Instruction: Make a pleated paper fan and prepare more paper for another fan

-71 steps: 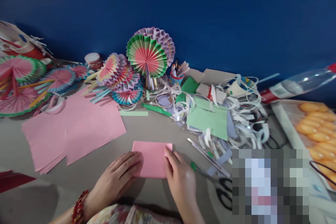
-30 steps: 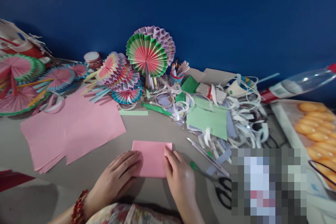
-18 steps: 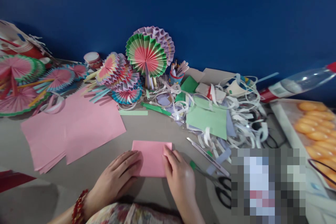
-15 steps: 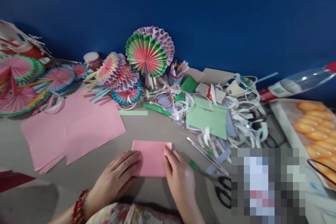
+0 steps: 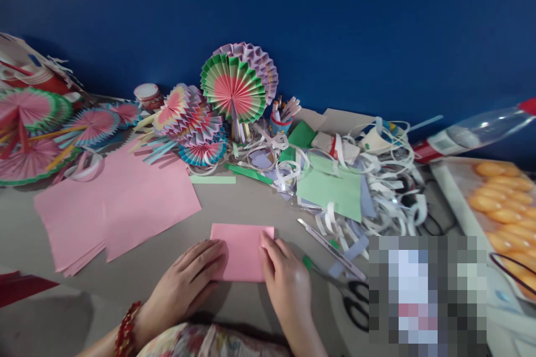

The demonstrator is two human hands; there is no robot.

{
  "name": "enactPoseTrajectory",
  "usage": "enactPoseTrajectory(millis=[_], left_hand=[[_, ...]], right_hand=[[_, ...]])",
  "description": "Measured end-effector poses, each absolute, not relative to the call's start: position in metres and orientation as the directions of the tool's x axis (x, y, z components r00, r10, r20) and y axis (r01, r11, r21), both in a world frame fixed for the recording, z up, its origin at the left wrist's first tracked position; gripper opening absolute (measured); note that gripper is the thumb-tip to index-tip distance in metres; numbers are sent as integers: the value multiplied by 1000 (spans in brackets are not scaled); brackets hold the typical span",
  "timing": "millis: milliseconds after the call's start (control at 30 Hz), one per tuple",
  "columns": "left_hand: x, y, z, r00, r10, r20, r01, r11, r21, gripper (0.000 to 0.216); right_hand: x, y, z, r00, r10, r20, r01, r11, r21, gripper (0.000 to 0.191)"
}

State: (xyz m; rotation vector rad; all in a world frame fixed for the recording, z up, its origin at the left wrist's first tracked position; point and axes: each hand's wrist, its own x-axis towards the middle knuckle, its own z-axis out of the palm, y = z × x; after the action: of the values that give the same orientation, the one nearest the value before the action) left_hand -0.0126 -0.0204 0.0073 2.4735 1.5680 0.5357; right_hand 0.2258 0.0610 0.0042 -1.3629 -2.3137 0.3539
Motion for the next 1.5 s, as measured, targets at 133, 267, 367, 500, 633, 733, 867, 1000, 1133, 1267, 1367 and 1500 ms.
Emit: enactPoseTrajectory(millis=[133, 267, 367, 500, 633, 733, 867, 1000, 1133, 1267, 1367, 1500], left_hand=[[-13, -21, 7, 386, 899, 206, 842, -435, 320, 35], [-14, -22, 7, 396, 900, 181, 843, -435, 317, 35], [-14, -22, 6, 391, 902, 185, 839, -432, 330, 35], [-14, -22, 5, 390, 901, 191, 839, -433, 330, 35], [-13, -22, 6, 387, 902, 190, 840, -430, 330, 35], [-13, -22, 7, 392, 900, 193, 836, -435, 333, 34], [-13, -22, 8, 385, 900, 205, 838, -434, 332, 35], [-13, -21, 9, 380, 902, 204, 842, -428, 328, 35], [-13, -21, 9, 389, 899, 200, 838, -436, 328, 36], [-13, -21, 11, 381, 903, 199, 838, -428, 338, 35], [-14, -21, 11, 377, 907, 189, 841, -421, 341, 35], [-14, -22, 8, 389, 903, 182, 841, -429, 329, 36]], right_hand=[[226, 61, 5, -423, 877, 230, 767, 481, -424, 33], [226, 61, 6, -438, 872, 217, 769, 489, -412, 34], [226, 61, 6, -438, 875, 208, 776, 484, -404, 34], [227, 60, 4, -431, 876, 215, 780, 482, -399, 35], [227, 60, 4, -429, 877, 216, 782, 480, -397, 34], [227, 61, 5, -433, 876, 213, 782, 482, -396, 35], [226, 61, 5, -431, 876, 216, 785, 483, -387, 35], [225, 61, 4, -424, 875, 233, 779, 484, -400, 36], [226, 60, 2, -424, 878, 224, 772, 479, -417, 35], [227, 60, 1, -421, 881, 215, 781, 473, -408, 34], [227, 61, 3, -424, 875, 236, 779, 485, -397, 34], [226, 61, 4, -420, 875, 240, 782, 484, -393, 35]])
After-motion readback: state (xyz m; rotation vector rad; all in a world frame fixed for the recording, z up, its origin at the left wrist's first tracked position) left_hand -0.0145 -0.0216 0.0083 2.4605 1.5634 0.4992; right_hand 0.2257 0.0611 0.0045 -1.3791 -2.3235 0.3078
